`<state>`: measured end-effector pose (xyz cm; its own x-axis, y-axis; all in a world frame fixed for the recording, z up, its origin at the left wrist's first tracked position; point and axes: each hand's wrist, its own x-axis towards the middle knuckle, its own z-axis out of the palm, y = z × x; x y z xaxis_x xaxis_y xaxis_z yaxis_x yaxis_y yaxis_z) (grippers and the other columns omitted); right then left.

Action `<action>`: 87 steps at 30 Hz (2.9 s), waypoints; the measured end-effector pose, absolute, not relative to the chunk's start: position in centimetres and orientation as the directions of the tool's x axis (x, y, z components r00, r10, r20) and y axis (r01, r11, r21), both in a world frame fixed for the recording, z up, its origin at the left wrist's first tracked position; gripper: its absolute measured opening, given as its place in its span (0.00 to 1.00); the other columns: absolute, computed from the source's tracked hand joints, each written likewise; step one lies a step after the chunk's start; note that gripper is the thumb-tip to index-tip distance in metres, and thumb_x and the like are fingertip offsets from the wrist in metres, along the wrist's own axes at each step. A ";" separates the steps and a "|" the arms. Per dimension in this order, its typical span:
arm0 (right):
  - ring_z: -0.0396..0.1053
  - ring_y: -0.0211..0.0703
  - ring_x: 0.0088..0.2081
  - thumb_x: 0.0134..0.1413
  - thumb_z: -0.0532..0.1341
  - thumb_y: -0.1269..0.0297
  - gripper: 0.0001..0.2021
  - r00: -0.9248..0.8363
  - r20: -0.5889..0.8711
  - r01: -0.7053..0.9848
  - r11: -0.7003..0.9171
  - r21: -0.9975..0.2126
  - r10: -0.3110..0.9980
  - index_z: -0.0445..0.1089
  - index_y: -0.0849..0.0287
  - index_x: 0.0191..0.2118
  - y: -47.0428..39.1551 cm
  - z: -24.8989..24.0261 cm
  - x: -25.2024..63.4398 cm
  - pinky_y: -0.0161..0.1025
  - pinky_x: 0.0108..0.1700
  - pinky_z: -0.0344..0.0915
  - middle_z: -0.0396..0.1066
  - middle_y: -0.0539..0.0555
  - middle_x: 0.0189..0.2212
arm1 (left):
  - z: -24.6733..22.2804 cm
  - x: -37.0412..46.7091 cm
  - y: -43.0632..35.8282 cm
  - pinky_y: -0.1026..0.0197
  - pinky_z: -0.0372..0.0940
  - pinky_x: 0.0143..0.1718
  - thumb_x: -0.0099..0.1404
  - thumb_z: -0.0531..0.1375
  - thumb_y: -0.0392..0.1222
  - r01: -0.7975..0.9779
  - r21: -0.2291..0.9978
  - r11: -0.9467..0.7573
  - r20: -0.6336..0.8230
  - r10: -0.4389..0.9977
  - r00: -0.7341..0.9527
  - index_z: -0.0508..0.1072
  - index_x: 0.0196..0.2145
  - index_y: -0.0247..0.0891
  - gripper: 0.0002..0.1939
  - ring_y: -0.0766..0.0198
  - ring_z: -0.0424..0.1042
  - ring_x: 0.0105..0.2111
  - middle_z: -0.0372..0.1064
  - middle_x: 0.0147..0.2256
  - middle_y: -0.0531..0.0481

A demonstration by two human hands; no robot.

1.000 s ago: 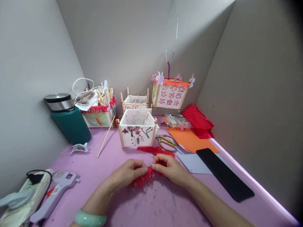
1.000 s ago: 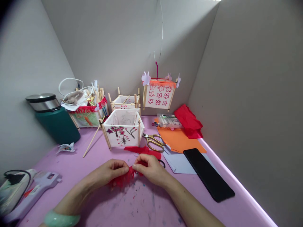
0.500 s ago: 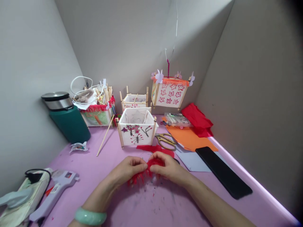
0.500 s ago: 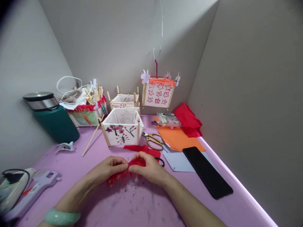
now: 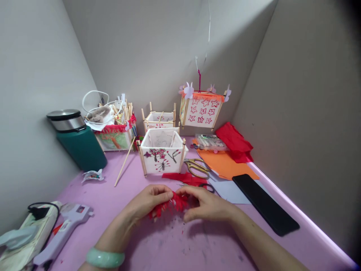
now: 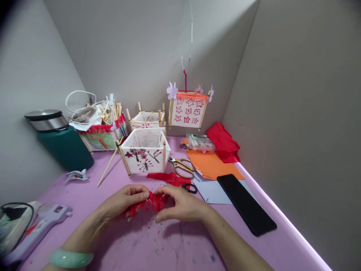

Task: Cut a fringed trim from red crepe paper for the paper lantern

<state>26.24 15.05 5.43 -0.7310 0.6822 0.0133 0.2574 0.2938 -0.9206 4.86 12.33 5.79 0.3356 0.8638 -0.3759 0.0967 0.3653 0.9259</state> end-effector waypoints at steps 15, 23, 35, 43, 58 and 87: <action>0.62 0.34 0.27 0.49 0.64 0.61 0.11 -0.582 -0.012 0.158 0.099 -0.983 0.813 0.70 0.60 0.38 15.8 4.3 26.0 0.32 0.29 0.57 0.67 0.47 0.26 | 5.9 4.5 12.5 0.69 0.51 0.12 0.52 0.60 0.61 0.288 0.909 0.300 -0.388 0.863 0.324 0.67 0.28 0.36 0.22 0.75 0.53 0.11 0.59 0.15 0.61; 0.67 0.40 0.30 0.53 0.59 0.65 0.05 -0.450 0.114 0.520 0.364 -0.773 0.886 0.71 0.56 0.36 16.4 3.1 26.4 0.35 0.32 0.58 0.72 0.50 0.30 | 4.8 3.6 13.2 0.66 0.52 0.14 0.50 0.60 0.49 0.500 0.825 0.264 -0.365 0.924 0.114 0.68 0.25 0.36 0.12 0.70 0.57 0.12 0.59 0.14 0.59; 0.64 0.40 0.34 0.52 0.58 0.69 0.07 -0.510 0.266 0.477 0.526 -0.704 0.818 0.64 0.58 0.25 16.0 4.7 26.3 0.37 0.38 0.58 0.68 0.50 0.28 | 5.2 3.1 13.2 0.67 0.52 0.16 0.58 0.55 0.53 0.505 0.842 0.190 -0.302 0.942 0.149 0.65 0.24 0.37 0.16 0.70 0.58 0.13 0.59 0.13 0.58; 0.55 0.32 0.17 0.54 0.59 0.58 0.09 -0.656 -0.171 0.275 0.022 -0.961 0.736 0.63 0.58 0.32 15.6 5.4 26.8 0.30 0.20 0.50 0.62 0.44 0.17 | 7.0 1.6 12.3 0.68 0.46 0.13 0.58 0.55 0.58 0.428 0.876 0.223 -0.375 0.872 0.315 0.62 0.25 0.39 0.19 0.73 0.52 0.12 0.62 0.16 0.58; 0.69 0.43 0.40 0.54 0.57 0.71 0.08 -0.506 0.198 0.636 0.518 -0.571 0.839 0.70 0.59 0.40 15.9 3.6 26.1 0.37 0.43 0.61 0.74 0.54 0.38 | 4.8 3.5 13.3 0.63 0.56 0.28 0.55 0.57 0.45 0.831 0.545 -0.112 -0.096 0.976 0.194 0.72 0.27 0.38 0.09 0.64 0.67 0.27 0.70 0.27 0.51; 0.63 0.42 0.36 0.60 0.54 0.67 0.08 -0.783 0.291 0.486 0.833 -0.263 0.549 0.71 0.55 0.40 13.4 4.1 24.3 0.38 0.38 0.59 0.69 0.54 0.33 | 5.1 1.2 13.2 0.66 0.54 0.24 0.51 0.55 0.40 0.866 0.501 0.004 -0.254 0.957 0.142 0.71 0.26 0.39 0.06 0.65 0.66 0.24 0.69 0.22 0.54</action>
